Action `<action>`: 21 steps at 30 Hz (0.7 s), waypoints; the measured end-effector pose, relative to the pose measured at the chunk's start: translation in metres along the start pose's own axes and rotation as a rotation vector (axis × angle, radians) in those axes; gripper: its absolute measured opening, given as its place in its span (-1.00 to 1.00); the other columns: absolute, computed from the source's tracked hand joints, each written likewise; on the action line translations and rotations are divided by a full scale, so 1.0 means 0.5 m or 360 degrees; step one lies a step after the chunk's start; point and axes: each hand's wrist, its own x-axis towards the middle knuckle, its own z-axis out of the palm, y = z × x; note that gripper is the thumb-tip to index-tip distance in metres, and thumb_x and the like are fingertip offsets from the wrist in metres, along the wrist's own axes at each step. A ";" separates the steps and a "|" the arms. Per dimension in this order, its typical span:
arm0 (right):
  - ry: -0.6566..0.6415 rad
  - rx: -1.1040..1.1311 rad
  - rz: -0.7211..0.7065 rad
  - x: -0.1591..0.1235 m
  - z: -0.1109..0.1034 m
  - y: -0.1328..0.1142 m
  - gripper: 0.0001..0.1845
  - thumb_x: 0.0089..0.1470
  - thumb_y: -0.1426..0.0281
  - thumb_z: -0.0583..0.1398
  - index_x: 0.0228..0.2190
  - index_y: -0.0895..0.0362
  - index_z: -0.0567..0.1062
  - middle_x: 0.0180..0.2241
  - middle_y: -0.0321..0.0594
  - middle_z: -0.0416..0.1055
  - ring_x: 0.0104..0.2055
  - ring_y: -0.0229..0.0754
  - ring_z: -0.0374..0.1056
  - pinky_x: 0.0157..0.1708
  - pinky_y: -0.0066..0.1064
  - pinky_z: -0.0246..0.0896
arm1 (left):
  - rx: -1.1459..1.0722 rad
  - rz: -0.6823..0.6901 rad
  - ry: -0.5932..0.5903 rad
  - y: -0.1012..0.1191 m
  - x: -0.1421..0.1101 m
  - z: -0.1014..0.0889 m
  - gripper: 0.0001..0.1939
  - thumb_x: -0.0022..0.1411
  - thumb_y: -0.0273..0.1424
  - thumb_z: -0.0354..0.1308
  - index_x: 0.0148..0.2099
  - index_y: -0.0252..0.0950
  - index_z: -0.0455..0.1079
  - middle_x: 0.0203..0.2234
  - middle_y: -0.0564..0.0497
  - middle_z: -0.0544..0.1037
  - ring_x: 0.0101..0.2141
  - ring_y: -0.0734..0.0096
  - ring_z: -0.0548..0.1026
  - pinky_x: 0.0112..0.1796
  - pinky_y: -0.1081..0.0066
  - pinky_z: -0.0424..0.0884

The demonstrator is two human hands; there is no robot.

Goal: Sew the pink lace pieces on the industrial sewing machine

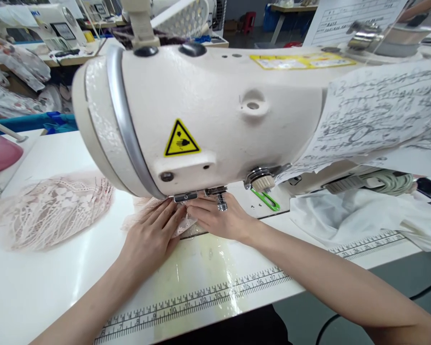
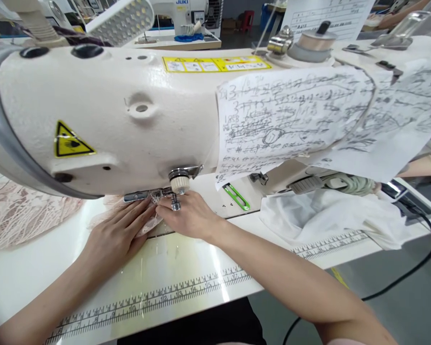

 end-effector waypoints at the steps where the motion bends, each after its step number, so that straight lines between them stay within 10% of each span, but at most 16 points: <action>1: -0.0026 0.0010 -0.0005 0.001 0.000 0.003 -0.76 0.16 0.54 0.05 -0.40 0.11 0.48 -0.34 -0.40 0.54 -0.35 -0.32 0.38 -0.45 -0.37 0.00 | 0.0005 -0.0002 -0.0005 0.000 0.000 0.000 -0.61 0.33 -0.41 -0.03 0.13 -0.48 0.35 0.03 -0.23 0.50 -0.02 0.06 0.51 -0.06 0.13 0.52; 21: -0.0051 -0.0013 0.0059 0.005 0.001 0.018 -0.71 0.16 0.59 0.00 -0.46 0.13 0.44 -0.50 -0.37 0.44 -0.50 -0.35 0.25 -0.52 -0.40 -0.06 | -0.0121 0.0173 0.0034 -0.007 0.007 -0.001 -0.61 0.31 -0.48 0.02 0.15 -0.47 0.32 0.05 -0.17 0.48 0.06 0.11 0.45 0.05 0.10 0.46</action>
